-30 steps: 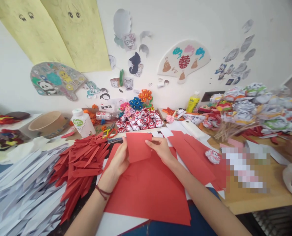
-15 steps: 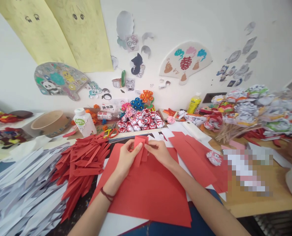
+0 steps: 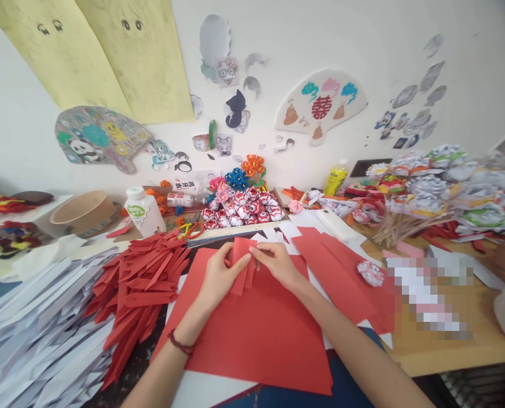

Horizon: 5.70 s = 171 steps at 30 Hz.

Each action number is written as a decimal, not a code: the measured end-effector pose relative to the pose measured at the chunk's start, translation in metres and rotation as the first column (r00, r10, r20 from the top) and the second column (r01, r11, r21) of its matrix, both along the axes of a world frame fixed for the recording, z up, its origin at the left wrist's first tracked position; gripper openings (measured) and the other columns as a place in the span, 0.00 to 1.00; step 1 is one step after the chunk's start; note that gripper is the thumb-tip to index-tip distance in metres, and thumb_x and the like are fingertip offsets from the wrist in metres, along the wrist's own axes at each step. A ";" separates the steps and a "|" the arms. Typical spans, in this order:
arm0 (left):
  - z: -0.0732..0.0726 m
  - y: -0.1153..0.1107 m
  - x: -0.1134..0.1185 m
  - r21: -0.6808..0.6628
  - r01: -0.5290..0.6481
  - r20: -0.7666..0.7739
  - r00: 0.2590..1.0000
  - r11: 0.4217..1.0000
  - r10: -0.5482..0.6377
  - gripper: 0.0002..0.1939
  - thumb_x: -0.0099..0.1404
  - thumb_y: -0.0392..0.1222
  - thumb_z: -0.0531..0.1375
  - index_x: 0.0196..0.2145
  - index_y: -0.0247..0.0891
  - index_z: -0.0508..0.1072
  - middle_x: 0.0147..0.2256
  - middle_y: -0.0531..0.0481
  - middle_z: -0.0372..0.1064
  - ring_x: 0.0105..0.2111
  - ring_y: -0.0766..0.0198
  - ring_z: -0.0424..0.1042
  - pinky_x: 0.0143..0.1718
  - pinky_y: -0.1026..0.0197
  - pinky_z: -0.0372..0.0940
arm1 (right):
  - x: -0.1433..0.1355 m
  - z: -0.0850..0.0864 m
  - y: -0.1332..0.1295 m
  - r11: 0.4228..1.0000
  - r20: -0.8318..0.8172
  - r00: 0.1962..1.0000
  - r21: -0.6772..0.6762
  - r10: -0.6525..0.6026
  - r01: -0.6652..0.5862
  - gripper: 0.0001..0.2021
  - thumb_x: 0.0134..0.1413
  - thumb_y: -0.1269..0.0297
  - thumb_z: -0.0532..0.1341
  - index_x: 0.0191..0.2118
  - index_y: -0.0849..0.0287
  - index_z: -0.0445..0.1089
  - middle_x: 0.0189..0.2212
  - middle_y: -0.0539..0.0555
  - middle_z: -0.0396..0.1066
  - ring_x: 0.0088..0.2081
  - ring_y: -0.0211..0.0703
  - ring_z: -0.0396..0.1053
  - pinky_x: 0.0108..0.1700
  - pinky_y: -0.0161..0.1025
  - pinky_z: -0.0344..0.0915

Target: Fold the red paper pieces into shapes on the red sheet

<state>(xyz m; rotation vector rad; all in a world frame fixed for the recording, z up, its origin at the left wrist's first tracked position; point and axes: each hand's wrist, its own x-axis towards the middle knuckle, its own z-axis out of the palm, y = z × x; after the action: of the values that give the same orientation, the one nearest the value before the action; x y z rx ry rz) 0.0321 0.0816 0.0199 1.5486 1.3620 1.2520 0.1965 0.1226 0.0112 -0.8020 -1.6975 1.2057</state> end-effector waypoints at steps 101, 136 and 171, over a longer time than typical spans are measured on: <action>0.004 -0.006 -0.011 0.076 -0.001 -0.206 0.978 0.997 0.017 0.18 0.63 0.54 0.57 0.26 0.37 0.73 0.23 0.53 0.67 0.24 0.66 0.63 0.27 0.67 0.56 | 0.009 0.009 -0.003 0.982 -0.093 0.980 0.061 -0.174 0.180 0.17 0.57 0.53 0.62 0.23 0.58 0.71 0.17 0.48 0.64 0.20 0.36 0.60 0.24 0.35 0.58; 0.002 -0.003 -0.009 0.085 0.023 -0.383 0.924 0.996 0.012 0.20 0.69 0.49 0.50 0.24 0.39 0.68 0.22 0.54 0.70 0.23 0.66 0.66 0.27 0.66 0.54 | 0.010 -0.002 0.010 0.955 -0.254 0.930 -0.202 -0.264 0.216 0.13 0.50 0.55 0.67 0.28 0.61 0.76 0.18 0.51 0.70 0.21 0.37 0.64 0.26 0.35 0.61; 0.002 -0.001 -0.008 -0.084 0.178 -0.198 0.961 0.980 -0.192 0.12 0.59 0.45 0.54 0.23 0.37 0.68 0.24 0.53 0.65 0.28 0.65 0.63 0.30 0.65 0.56 | 0.008 0.001 -0.001 0.967 0.248 0.962 0.196 0.111 -0.162 0.14 0.63 0.57 0.56 0.29 0.59 0.67 0.28 0.49 0.66 0.31 0.37 0.62 0.34 0.34 0.56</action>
<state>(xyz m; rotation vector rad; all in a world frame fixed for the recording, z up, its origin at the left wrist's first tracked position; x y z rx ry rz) 0.0238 0.0809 0.0217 1.7538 1.3345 0.9457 0.2043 0.1217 0.0124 -0.7255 -2.0686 1.0249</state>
